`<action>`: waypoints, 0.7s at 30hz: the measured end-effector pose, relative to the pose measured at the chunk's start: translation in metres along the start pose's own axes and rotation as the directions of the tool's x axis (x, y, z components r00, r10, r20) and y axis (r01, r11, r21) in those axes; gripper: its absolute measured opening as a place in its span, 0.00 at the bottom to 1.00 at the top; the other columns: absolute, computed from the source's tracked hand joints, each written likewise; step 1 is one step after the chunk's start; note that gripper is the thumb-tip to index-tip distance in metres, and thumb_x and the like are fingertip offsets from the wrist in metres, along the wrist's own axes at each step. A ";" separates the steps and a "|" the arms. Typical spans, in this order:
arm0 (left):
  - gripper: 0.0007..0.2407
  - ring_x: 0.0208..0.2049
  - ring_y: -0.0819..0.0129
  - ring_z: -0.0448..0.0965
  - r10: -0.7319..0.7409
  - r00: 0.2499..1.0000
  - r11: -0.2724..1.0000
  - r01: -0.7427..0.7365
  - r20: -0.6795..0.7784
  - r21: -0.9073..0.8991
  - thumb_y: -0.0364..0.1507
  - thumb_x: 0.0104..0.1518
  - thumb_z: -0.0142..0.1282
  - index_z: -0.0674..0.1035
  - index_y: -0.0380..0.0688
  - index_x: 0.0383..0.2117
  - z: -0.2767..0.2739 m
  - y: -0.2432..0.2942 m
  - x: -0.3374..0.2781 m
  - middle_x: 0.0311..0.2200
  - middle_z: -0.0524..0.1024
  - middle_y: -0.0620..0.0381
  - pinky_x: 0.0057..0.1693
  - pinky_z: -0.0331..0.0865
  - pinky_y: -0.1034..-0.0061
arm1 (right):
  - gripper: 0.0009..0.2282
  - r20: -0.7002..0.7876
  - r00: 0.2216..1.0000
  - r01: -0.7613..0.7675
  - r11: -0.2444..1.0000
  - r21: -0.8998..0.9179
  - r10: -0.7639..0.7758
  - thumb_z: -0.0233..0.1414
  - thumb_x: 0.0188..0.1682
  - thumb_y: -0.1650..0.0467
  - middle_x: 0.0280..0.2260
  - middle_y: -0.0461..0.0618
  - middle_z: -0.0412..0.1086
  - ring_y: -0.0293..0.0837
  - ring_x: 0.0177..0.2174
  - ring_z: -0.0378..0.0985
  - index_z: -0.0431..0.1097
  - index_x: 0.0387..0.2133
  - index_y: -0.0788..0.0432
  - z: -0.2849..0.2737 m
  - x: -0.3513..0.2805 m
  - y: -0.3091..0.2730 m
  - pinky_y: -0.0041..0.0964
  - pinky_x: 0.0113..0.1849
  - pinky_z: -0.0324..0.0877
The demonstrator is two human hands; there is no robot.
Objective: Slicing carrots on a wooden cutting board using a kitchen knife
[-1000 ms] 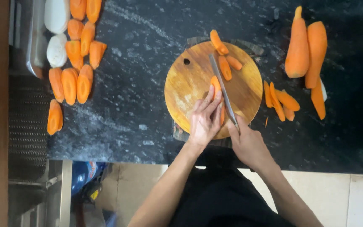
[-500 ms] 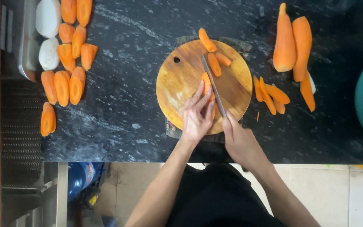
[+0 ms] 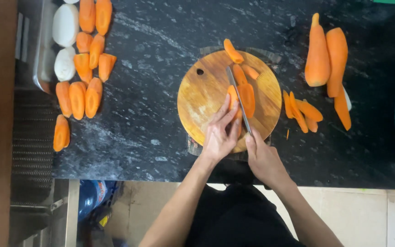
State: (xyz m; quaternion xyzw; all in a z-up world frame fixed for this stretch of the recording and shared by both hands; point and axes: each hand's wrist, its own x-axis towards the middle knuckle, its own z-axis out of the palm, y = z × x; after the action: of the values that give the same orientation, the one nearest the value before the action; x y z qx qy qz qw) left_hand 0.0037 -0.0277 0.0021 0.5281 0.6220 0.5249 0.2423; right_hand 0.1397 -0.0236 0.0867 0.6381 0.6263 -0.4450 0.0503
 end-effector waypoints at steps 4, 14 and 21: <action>0.18 0.52 0.50 0.80 0.008 1.000 1.000 -0.007 -0.023 0.026 0.27 0.56 0.60 0.79 0.57 0.55 0.005 -0.010 -0.008 0.62 0.71 0.56 0.56 0.76 0.66 | 0.25 -0.001 1.000 -0.004 1.000 -0.009 0.004 0.31 0.55 0.55 0.50 0.75 0.69 0.72 0.52 0.69 0.52 0.67 0.38 -0.006 -0.014 -0.002 0.62 0.57 0.62; 0.18 0.55 0.49 0.78 0.062 0.998 0.998 -0.062 -0.021 0.018 0.27 0.57 0.59 0.79 0.56 0.55 0.009 -0.023 -0.012 0.63 0.71 0.54 0.58 0.75 0.67 | 0.25 -0.089 0.995 -0.032 0.999 0.033 0.035 0.32 0.55 0.56 0.44 0.76 0.72 0.73 0.48 0.72 0.54 0.68 0.36 -0.023 -0.064 -0.046 0.61 0.54 0.65; 0.18 0.56 0.47 0.77 0.046 0.999 0.999 -0.046 -0.008 -0.006 0.25 0.58 0.58 0.78 0.54 0.55 0.003 -0.013 -0.009 0.63 0.70 0.52 0.59 0.74 0.65 | 0.25 -0.109 0.994 -0.015 1.000 -0.016 0.013 0.32 0.55 0.56 0.42 0.77 0.73 0.75 0.46 0.73 0.54 0.67 0.34 -0.015 -0.056 -0.036 0.62 0.53 0.65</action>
State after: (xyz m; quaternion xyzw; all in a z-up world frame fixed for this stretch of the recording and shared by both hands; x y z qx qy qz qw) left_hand 0.0039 -0.0332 -0.0124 0.5395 0.6089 0.5343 0.2295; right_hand 0.1268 -0.0489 0.1491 0.6653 0.6273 -0.4040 0.0242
